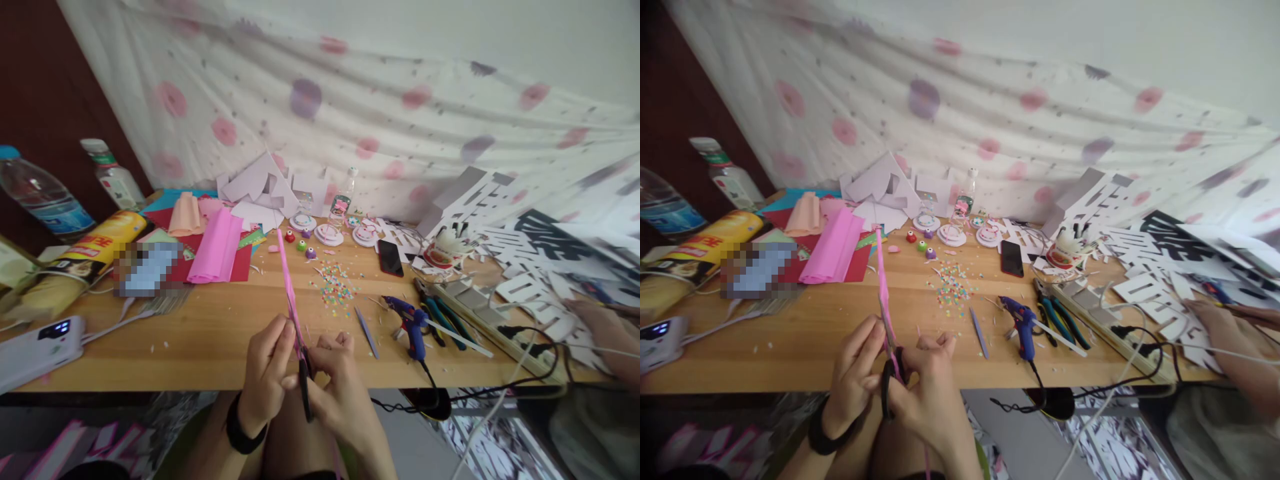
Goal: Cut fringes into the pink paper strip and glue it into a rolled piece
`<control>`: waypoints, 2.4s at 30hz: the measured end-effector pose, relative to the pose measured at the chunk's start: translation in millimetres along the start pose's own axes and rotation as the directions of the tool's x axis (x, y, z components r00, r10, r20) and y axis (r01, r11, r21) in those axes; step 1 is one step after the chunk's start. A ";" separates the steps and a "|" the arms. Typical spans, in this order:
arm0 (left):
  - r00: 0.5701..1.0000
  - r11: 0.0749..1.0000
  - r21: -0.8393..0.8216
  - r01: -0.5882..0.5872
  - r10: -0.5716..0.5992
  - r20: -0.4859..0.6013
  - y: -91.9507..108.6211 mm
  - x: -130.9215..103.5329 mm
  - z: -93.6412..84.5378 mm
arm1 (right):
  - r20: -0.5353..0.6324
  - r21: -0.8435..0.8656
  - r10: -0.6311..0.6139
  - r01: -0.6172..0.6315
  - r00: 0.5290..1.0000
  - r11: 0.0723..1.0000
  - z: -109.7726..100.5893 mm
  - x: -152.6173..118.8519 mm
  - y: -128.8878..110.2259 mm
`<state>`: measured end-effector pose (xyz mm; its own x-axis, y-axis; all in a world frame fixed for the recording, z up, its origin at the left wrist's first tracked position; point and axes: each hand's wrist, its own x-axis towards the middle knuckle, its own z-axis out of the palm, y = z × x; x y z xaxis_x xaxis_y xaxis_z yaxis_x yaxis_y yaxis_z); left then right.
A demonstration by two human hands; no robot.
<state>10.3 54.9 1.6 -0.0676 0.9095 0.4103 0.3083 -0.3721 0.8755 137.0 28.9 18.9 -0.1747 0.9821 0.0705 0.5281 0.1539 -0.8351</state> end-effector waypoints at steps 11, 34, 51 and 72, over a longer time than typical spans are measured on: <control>0.999 0.998 -0.057 -0.022 0.021 -0.028 5.4 -6.0 9.3 | -0.094 0.075 -0.034 0.041 0.995 0.996 7.3 -6.3 18.6; 0.998 0.988 -0.143 0.060 -0.055 0.038 7.6 17.2 -2.3 | -0.012 -0.011 0.020 -0.020 1.000 1.000 5.9 -6.0 8.7; 1.000 0.994 -0.109 0.023 -0.024 -0.006 11.7 4.1 0.7 | -0.045 0.072 -0.020 0.024 0.999 0.997 7.7 -3.7 6.9; 0.993 0.965 -0.246 0.094 -0.072 0.098 -1.9 16.0 -7.5 | -0.048 0.045 -0.043 0.045 0.998 0.998 9.3 -5.8 7.7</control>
<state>1.5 68.8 8.5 0.0035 0.9476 0.3194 0.0575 -0.3191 0.9460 134.4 23.4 7.0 -0.1573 0.9786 0.1328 0.4821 0.1934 -0.8545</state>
